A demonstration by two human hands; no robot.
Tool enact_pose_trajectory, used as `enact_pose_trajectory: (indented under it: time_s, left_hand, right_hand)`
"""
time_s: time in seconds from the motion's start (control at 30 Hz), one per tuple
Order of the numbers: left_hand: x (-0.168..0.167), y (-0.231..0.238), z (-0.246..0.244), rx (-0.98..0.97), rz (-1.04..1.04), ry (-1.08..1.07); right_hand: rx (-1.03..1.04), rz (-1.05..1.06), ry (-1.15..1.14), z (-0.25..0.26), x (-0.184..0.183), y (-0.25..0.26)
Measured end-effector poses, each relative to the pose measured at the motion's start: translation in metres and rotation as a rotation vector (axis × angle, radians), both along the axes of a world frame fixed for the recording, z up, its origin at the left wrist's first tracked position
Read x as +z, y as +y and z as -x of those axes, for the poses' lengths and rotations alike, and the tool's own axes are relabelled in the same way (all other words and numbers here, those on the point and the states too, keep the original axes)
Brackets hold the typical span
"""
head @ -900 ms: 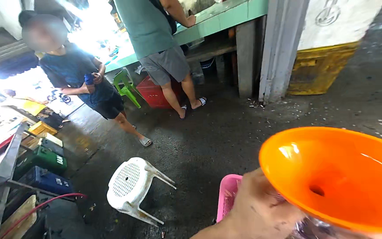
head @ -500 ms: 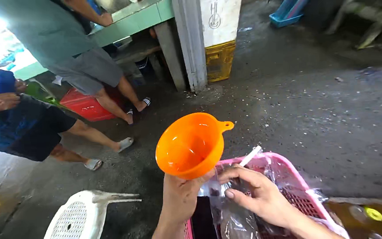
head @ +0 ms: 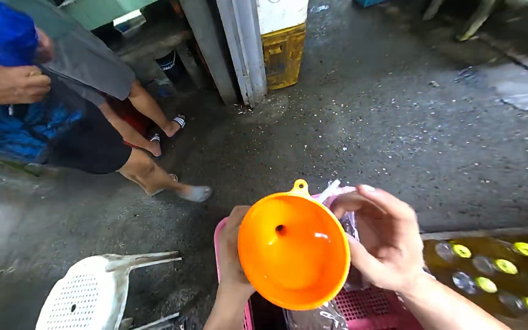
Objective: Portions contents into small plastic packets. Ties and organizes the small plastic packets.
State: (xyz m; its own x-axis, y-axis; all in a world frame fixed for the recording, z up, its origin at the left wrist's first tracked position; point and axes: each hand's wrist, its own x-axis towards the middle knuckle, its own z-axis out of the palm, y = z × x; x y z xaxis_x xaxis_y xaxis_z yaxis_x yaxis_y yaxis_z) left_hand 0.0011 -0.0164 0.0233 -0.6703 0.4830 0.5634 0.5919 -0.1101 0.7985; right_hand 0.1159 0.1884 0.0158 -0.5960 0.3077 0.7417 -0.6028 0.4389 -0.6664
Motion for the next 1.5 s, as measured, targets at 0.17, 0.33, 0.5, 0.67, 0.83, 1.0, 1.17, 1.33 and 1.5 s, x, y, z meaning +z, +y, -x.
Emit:
enact_pose_trajectory:
  time_s: [0.17, 0.33, 0.5, 0.67, 0.83, 1.0, 1.17, 1.33, 1.5]
  left_hand:
    - [-0.002, 0.001, 0.001, 0.072, 0.010, 0.084]
    - [0.000, -0.002, -0.011, 0.089, -0.008, -0.026]
    - [-0.017, -0.004, -0.003, 0.089, -0.033, 0.075]
    - [-0.019, -0.004, 0.003, 0.131, -0.047, 0.138]
    - [-0.015, -0.002, -0.002, 0.177, -0.071, 0.144]
    - [0.044, -0.011, 0.013, 0.072, -0.066, -0.210]
    - [0.090, -0.012, 0.030, -0.247, 0.074, -0.339]
    - [0.101, 0.002, 0.039, -0.369, 0.053, -0.445]
    - [0.097, 0.013, 0.065, -0.351, 0.037, -0.510]
  right_hand:
    - [-0.018, -0.138, 0.057, -0.023, 0.016, -0.008]
    - [0.020, -0.420, 0.024, -0.024, 0.018, -0.021]
    - [0.140, -0.365, 0.016, -0.034, 0.029, -0.015]
    - [0.168, -0.415, 0.047, -0.027, 0.018, -0.016]
    - [0.151, -0.441, 0.108, -0.012, 0.006, -0.018]
    - [0.213, -0.055, -0.091, -0.008, 0.010, -0.008]
    - [0.595, 0.248, -0.408, 0.023, -0.024, -0.015]
    - [0.775, 0.305, -0.559, 0.021, -0.026, -0.028]
    - [0.835, 0.568, -0.612, 0.014, -0.024, -0.036]
